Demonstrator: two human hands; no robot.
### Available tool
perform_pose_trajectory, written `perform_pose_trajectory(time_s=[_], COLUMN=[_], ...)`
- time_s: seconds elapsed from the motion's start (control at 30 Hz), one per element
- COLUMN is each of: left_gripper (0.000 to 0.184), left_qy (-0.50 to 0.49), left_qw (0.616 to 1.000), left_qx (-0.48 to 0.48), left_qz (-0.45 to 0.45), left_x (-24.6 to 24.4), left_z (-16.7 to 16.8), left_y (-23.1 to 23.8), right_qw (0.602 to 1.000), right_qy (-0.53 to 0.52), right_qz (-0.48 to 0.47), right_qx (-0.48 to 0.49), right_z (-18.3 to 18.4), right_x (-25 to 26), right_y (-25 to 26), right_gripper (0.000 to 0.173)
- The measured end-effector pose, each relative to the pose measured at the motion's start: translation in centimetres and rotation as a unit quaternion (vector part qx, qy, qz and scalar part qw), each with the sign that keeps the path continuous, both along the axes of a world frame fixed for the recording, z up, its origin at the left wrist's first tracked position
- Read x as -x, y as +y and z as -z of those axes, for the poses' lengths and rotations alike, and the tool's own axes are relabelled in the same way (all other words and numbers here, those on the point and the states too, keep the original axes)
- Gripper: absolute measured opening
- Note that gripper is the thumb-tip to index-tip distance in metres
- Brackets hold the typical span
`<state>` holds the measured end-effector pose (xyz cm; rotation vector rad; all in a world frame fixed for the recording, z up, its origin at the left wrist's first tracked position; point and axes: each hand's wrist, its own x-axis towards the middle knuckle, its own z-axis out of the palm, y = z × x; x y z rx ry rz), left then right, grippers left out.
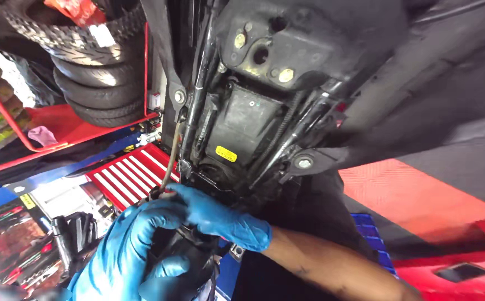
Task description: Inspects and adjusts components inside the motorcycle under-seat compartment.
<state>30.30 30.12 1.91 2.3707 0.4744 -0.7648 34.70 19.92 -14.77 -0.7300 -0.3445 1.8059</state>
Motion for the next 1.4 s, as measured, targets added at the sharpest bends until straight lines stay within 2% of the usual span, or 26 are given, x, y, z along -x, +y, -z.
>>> perform_pose_trajectory(time_s=[0.07,0.1,0.2,0.27,0.33,0.5,0.63,0.8,1.03,1.17,1.4], left_gripper=[0.043,0.039,0.026,0.025,0.026,0.018,0.029,0.030,0.023,0.025,0.019], left_qy=[-0.010,-0.015,-0.027,-0.016,0.038,0.252,0.377,0.485,0.464,0.488,0.472], left_qw=[1.000,0.999,0.995,0.990,0.984,0.961,0.923,0.872,0.882,0.867,0.874], left_qx=[-0.015,-0.027,-0.087,-0.133,-0.156,-0.077,-0.040,0.037,0.069,0.098,0.114], left_qz=[0.017,0.021,0.032,0.051,0.073,0.087,0.070,0.059,0.038,0.011,-0.020], left_x=[-0.1,-0.1,-0.6,-1.8,-3.2,-6.2,-7.8,-8.4,-7.9,-8.1,-7.8], left_z=[0.3,0.4,1.3,2.6,3.8,5.6,6.2,7.1,8.1,7.9,8.4], left_y=[0.2,0.2,0.2,0.4,0.9,1.9,2.5,3.3,3.7,3.7,4.0], right_qw=[1.000,0.998,0.989,0.975,0.960,0.933,0.933,0.922,0.906,0.908,0.942], right_qy=[-0.006,-0.028,-0.111,-0.171,-0.199,-0.219,-0.169,-0.199,-0.224,-0.204,-0.068], right_qz=[0.022,0.045,0.084,0.126,0.184,0.274,0.306,0.324,0.356,0.365,0.329], right_qx=[0.021,0.038,0.058,0.067,0.069,0.085,0.086,0.073,0.050,0.039,0.002], right_z=[-0.2,-0.4,-0.5,-0.4,-0.1,0.3,0.5,0.5,0.6,0.6,1.1], right_x=[-0.5,-0.9,-1.1,0.1,1.2,3.0,3.4,4.0,4.1,3.9,1.7], right_y=[-1.4,-2.6,-6.0,-7.0,-7.2,-7.1,-7.0,-7.0,-6.2,-5.8,-8.8], right_gripper=[0.030,0.025,0.027,0.031,0.032,0.032,0.031,0.028,0.027,0.027,0.058])
